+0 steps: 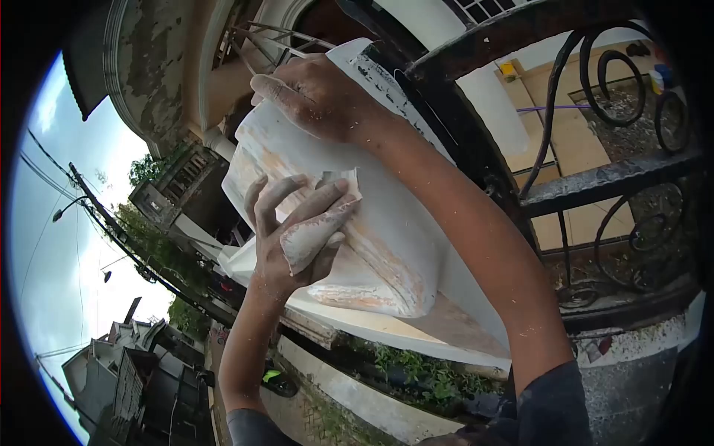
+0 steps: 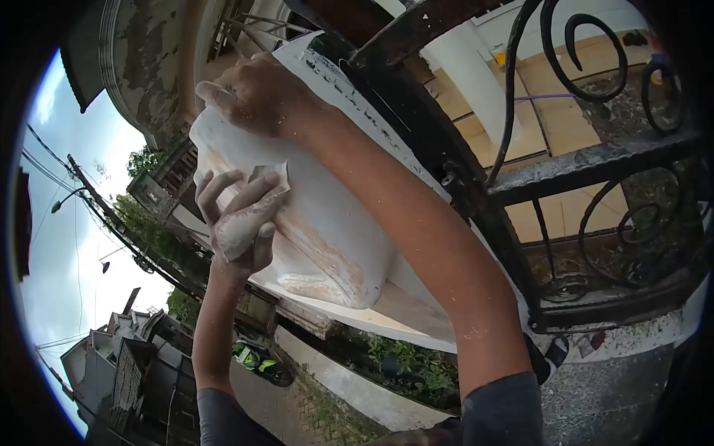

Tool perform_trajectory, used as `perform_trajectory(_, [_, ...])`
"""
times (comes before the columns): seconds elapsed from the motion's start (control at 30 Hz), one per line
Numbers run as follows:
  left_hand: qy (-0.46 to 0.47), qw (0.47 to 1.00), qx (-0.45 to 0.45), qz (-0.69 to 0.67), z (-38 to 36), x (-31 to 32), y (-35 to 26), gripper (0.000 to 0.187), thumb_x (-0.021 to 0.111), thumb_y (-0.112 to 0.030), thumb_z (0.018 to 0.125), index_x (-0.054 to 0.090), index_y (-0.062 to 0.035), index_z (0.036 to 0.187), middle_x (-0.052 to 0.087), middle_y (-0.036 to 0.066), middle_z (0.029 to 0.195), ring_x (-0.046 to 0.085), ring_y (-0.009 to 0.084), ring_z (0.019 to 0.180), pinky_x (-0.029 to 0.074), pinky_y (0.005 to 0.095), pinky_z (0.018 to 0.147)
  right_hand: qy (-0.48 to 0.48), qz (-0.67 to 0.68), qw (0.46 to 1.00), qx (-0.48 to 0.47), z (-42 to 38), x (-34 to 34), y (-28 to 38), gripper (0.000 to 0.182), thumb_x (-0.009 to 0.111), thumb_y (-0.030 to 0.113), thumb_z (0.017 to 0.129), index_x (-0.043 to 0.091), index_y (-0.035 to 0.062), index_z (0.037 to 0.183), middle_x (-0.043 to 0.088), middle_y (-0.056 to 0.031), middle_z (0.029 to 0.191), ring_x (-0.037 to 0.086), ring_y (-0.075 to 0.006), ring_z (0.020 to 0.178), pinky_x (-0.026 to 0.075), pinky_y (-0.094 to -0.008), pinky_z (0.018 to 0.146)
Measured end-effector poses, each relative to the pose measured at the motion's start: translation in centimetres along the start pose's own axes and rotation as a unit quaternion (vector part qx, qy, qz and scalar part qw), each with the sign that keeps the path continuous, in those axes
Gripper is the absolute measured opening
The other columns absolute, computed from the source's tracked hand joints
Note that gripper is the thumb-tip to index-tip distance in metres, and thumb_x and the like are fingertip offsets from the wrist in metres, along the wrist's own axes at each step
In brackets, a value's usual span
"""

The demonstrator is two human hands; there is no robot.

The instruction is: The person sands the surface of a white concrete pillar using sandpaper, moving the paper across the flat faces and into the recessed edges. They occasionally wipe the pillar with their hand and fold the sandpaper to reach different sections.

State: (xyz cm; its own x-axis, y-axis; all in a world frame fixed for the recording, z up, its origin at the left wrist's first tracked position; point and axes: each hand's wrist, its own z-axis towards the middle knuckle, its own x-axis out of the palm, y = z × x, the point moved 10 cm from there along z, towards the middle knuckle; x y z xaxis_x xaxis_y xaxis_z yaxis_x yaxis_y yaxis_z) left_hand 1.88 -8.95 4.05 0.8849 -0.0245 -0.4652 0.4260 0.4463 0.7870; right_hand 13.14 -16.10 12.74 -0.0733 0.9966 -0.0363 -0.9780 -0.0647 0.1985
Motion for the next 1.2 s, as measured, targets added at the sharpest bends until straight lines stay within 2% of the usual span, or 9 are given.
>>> perform_trajectory(0.1, [-0.01, 0.991, 0.12, 0.063, -0.1, -0.8, -1.4, 0.036, 0.039, -0.032, 0.093, 0.069, -0.0132, 0.096, 0.065, -0.001, 0.108, 0.04, 0.0247, 0.115, 0.025, 0.0399, 0.104, -0.103, 0.172, 0.98, 0.01, -1.3, -1.7, 0.0, 0.053, 0.039, 0.045, 0.091, 0.06, 0.0013, 0.113, 0.055, -0.0257, 0.117, 0.048, -0.0307, 0.119, 0.03, -0.0369, 0.103])
perform_trajectory(0.17, [-0.074, 0.996, -0.045, 0.037, 1.3, -3.1, 4.2, 0.023, 0.051, -0.026, 0.091, 0.069, -0.0157, 0.101, 0.063, -0.004, 0.114, 0.039, 0.0261, 0.118, 0.024, 0.0396, 0.103, -0.169, 0.175, 0.97, 0.001, -4.2, -2.4, -0.3, 0.049, 0.039, 0.04, 0.092, 0.058, 0.0007, 0.115, 0.055, -0.0244, 0.118, 0.045, -0.0317, 0.121, 0.03, -0.0371, 0.103])
perform_trajectory(0.33, [-0.01, 0.997, 0.072, 0.026, -0.9, -0.1, -0.9, 0.03, 0.067, -0.04, 0.074, 0.065, -0.0365, 0.103, 0.058, -0.013, 0.12, 0.038, 0.0152, 0.123, 0.016, 0.0361, 0.11, -0.097, -0.02, 0.991, 0.094, -15.8, 0.3, 3.2, 0.054, 0.048, 0.029, 0.09, 0.034, 0.0016, 0.135, 0.039, -0.0234, 0.135, 0.029, -0.0334, 0.132, 0.02, -0.0478, 0.108])
perform_trajectory(0.43, [-0.062, 0.994, -0.057, 0.068, 1.7, -2.9, 5.4, 0.019, 0.057, -0.03, 0.087, 0.068, -0.0227, 0.101, 0.06, -0.008, 0.119, 0.039, 0.0237, 0.12, 0.024, 0.0383, 0.103, -0.086, -0.086, 0.982, 0.146, -20.6, 2.3, 6.0, 0.072, 0.057, 0.027, 0.084, 0.021, -0.0002, 0.14, 0.031, -0.0234, 0.139, 0.024, -0.0376, 0.134, 0.016, -0.0567, 0.106])
perform_trajectory(0.6, [0.008, 0.998, 0.041, 0.054, 0.0, -0.8, 0.4, 0.019, 0.058, -0.032, 0.086, 0.067, -0.0294, 0.103, 0.059, -0.013, 0.119, 0.038, 0.0198, 0.12, 0.024, 0.0374, 0.105, -0.093, -0.174, 0.963, 0.181, -22.7, 3.2, 5.2, 0.076, 0.066, 0.015, 0.075, 0.026, 0.0004, 0.138, 0.031, -0.0222, 0.138, 0.026, -0.0375, 0.133, 0.018, -0.057, 0.105])
perform_trajectory(0.73, [-0.095, 0.993, -0.037, 0.063, 2.4, -3.4, 4.6, 0.026, 0.046, -0.022, 0.093, 0.069, -0.0092, 0.096, 0.065, 0.004, 0.109, 0.041, 0.0251, 0.116, 0.03, 0.0337, 0.101, -0.109, -0.162, 0.964, 0.18, -23.0, 3.1, 5.0, 0.073, 0.066, 0.011, 0.074, 0.03, 0.0016, 0.137, 0.032, -0.0215, 0.138, 0.026, -0.0373, 0.133, 0.018, -0.0562, 0.105])
perform_trajectory(0.83, [0.088, 0.984, 0.154, 0.026, -0.4, 1.0, -2.6, 0.024, 0.051, -0.03, 0.091, 0.069, -0.0183, 0.101, 0.062, -0.005, 0.114, 0.04, 0.0222, 0.118, 0.029, 0.038, 0.101, -0.117, -0.162, 0.964, 0.175, -23.0, 3.1, 5.0, 0.072, 0.066, 0.01, 0.074, 0.031, 0.0021, 0.137, 0.032, -0.0213, 0.138, 0.026, -0.0375, 0.133, 0.018, -0.0561, 0.105])
perform_trajectory(0.87, [0.045, 0.993, 0.112, -0.002, -0.3, 0.5, -0.8, 0.032, 0.063, -0.04, 0.077, 0.063, -0.036, 0.108, 0.055, -0.016, 0.122, 0.036, 0.0179, 0.123, 0.022, 0.0372, 0.108, -0.118, -0.164, 0.964, 0.171, -23.1, 3.1, 5.0, 0.072, 0.066, 0.01, 0.074, 0.031, 0.0023, 0.137, 0.033, -0.0213, 0.138, 0.026, -0.0376, 0.133, 0.018, -0.0561, 0.105])
perform_trajectory(1.2, [-0.08, 0.993, -0.041, 0.077, 2.8, -2.9, 6.0, 0.021, 0.058, -0.028, 0.085, 0.066, -0.0248, 0.104, 0.061, -0.007, 0.115, 0.037, 0.0233, 0.121, 0.022, 0.041, 0.104, -0.114, -0.154, 0.967, 0.167, -23.1, 3.1, 4.9, 0.072, 0.066, 0.01, 0.074, 0.031, 0.0026, 0.137, 0.032, -0.0211, 0.138, 0.024, -0.0378, 0.134, 0.016, -0.0557, 0.106])
